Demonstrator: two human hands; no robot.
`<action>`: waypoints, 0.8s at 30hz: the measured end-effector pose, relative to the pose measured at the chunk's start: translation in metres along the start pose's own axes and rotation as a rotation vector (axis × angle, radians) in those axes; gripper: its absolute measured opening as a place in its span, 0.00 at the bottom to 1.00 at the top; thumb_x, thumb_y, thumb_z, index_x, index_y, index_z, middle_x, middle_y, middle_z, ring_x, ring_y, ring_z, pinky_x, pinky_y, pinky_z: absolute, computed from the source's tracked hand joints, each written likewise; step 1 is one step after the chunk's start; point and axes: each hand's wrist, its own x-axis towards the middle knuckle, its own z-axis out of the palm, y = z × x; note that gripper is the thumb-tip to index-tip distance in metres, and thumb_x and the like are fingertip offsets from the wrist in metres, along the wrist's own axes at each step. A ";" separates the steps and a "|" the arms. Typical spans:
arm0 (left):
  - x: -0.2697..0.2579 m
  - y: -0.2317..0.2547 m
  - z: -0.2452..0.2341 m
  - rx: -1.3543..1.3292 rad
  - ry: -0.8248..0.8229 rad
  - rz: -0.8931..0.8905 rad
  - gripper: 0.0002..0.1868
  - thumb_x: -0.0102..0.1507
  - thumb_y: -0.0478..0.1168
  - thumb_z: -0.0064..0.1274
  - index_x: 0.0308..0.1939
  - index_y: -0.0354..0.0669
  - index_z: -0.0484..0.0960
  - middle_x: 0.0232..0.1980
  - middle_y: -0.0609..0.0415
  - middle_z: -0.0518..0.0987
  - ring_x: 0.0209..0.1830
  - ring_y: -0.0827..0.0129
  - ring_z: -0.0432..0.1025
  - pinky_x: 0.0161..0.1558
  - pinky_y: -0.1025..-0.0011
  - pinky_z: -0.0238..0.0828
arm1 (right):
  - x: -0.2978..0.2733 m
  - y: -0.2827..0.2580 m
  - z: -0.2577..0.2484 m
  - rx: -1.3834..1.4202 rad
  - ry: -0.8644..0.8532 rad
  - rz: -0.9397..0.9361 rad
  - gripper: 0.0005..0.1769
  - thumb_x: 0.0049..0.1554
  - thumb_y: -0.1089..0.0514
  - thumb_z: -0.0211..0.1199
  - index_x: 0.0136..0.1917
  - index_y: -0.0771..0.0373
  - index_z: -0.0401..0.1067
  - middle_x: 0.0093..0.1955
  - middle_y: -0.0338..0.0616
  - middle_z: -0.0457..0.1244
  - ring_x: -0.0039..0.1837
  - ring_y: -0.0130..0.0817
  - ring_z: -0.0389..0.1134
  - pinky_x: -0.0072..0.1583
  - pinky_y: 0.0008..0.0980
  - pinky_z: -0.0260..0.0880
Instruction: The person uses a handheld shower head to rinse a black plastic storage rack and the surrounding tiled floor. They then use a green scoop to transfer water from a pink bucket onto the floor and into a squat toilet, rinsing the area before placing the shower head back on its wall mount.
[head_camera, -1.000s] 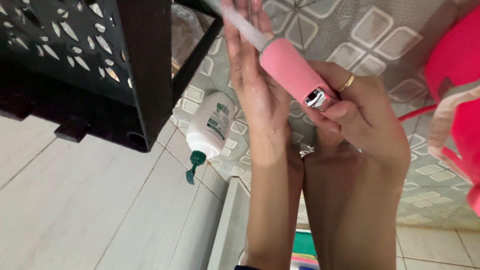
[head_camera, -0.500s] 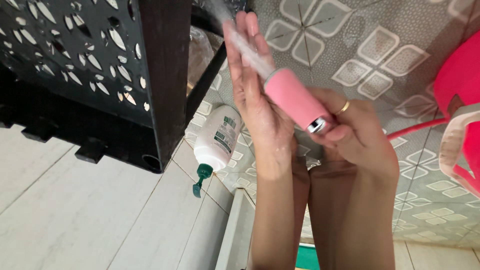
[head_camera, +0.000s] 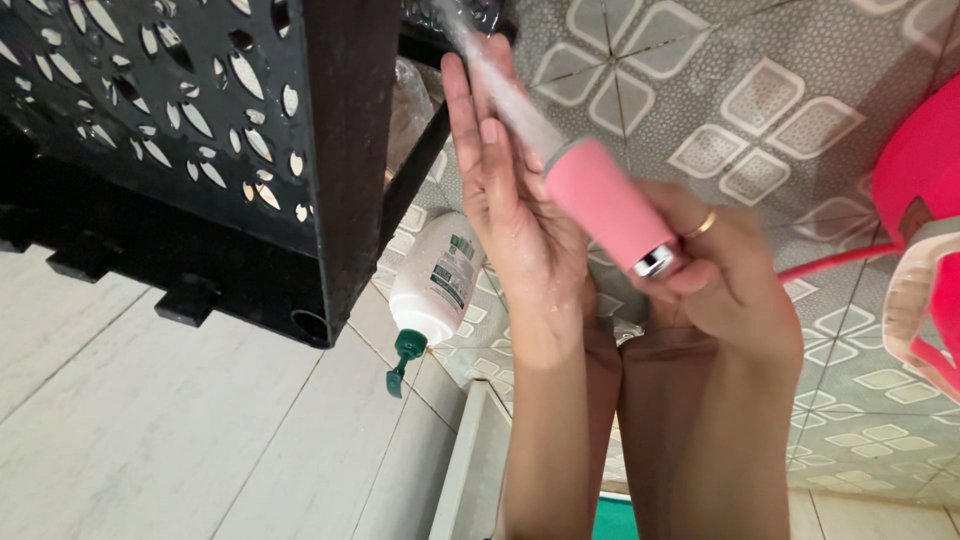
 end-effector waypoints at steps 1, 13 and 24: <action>0.000 -0.001 0.000 0.012 -0.009 0.004 0.32 0.76 0.30 0.36 0.84 0.33 0.48 0.86 0.43 0.51 0.87 0.63 0.48 0.86 0.71 0.48 | 0.000 0.002 0.000 -0.013 -0.023 -0.029 0.45 0.63 0.24 0.46 0.68 0.67 0.70 0.39 0.32 0.64 0.40 0.19 0.64 0.44 0.21 0.62; 0.005 -0.002 0.005 -0.019 0.001 0.014 0.33 0.75 0.28 0.34 0.83 0.30 0.42 0.85 0.39 0.48 0.86 0.57 0.45 0.85 0.67 0.47 | -0.004 0.010 0.004 0.428 0.285 0.172 0.45 0.60 0.28 0.58 0.66 0.73 0.65 0.36 0.40 0.59 0.35 0.23 0.55 0.36 0.23 0.52; 0.008 -0.001 0.006 0.091 -0.028 -0.023 0.34 0.75 0.35 0.38 0.84 0.36 0.45 0.86 0.43 0.48 0.84 0.61 0.47 0.71 0.74 0.57 | 0.010 0.002 -0.003 0.005 0.047 -0.002 0.45 0.64 0.25 0.52 0.70 0.68 0.69 0.42 0.33 0.64 0.44 0.21 0.64 0.47 0.23 0.64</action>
